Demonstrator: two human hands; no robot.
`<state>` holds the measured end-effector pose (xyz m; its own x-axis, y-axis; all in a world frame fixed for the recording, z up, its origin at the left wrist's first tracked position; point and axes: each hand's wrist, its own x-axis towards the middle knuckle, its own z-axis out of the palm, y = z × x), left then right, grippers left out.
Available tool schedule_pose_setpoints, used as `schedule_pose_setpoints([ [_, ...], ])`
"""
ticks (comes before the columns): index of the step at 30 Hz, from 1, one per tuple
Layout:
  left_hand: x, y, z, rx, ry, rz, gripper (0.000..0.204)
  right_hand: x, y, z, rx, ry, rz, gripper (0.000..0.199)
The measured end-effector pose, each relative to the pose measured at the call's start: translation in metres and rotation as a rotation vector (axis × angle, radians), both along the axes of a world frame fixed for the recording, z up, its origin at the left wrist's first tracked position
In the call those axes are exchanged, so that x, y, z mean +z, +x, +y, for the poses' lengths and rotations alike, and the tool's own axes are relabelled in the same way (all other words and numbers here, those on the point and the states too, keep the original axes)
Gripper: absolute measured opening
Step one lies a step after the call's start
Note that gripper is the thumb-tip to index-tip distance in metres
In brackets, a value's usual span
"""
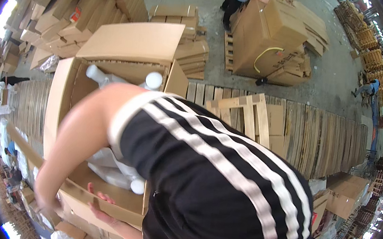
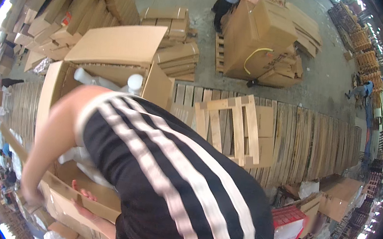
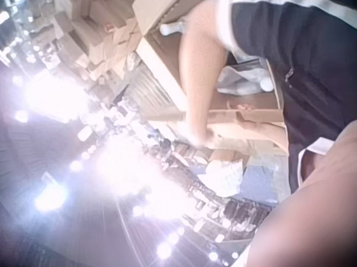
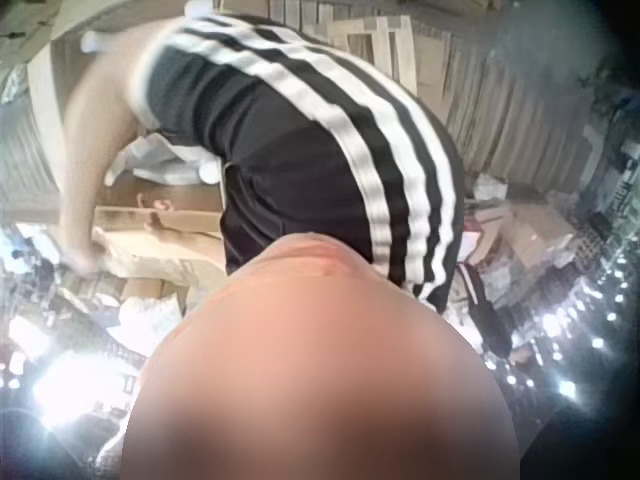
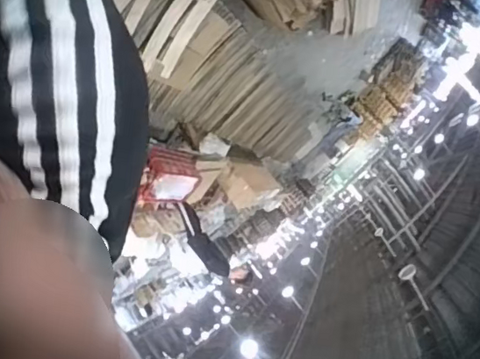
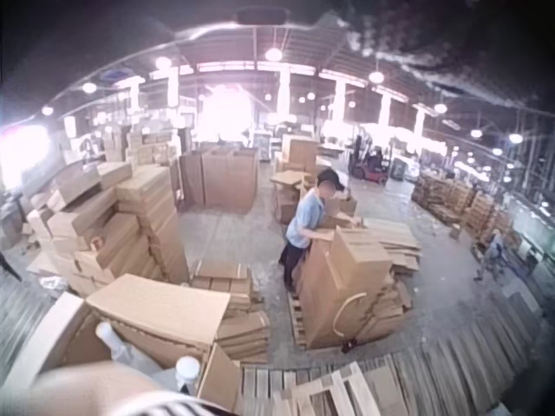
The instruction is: The person assembles a dining chair by inserting wooden slats into a cardboard box containing the chair frame and foam padding. They repeatedly pick up slats, position them inside the box, and adjust the components to fit.
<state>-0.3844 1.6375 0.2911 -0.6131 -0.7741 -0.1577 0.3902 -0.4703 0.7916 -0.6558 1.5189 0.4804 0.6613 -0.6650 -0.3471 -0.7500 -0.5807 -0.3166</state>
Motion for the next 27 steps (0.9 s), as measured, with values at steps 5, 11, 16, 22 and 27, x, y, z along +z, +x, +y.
schedule_pose_setpoints([
  [5,0.043,0.040,0.021,0.491,-0.072,-0.340,0.082,0.017,0.019,0.040,0.151,-0.170,-0.439,0.036],
  [11,0.102,0.096,0.108,0.973,-0.151,-0.483,0.078,0.037,0.060,0.106,0.430,-0.163,-0.612,0.034],
  [16,0.152,0.129,0.176,1.278,-0.247,-0.565,0.077,0.053,0.081,0.151,0.697,-0.106,-0.626,0.032],
  [22,0.220,0.110,0.233,1.558,-0.389,-0.663,0.076,0.080,0.098,0.204,1.024,-0.060,-0.524,0.030],
  [27,0.267,0.094,0.254,1.811,-0.618,-0.713,0.077,0.070,0.080,0.188,1.066,-0.193,-0.652,0.028],
])
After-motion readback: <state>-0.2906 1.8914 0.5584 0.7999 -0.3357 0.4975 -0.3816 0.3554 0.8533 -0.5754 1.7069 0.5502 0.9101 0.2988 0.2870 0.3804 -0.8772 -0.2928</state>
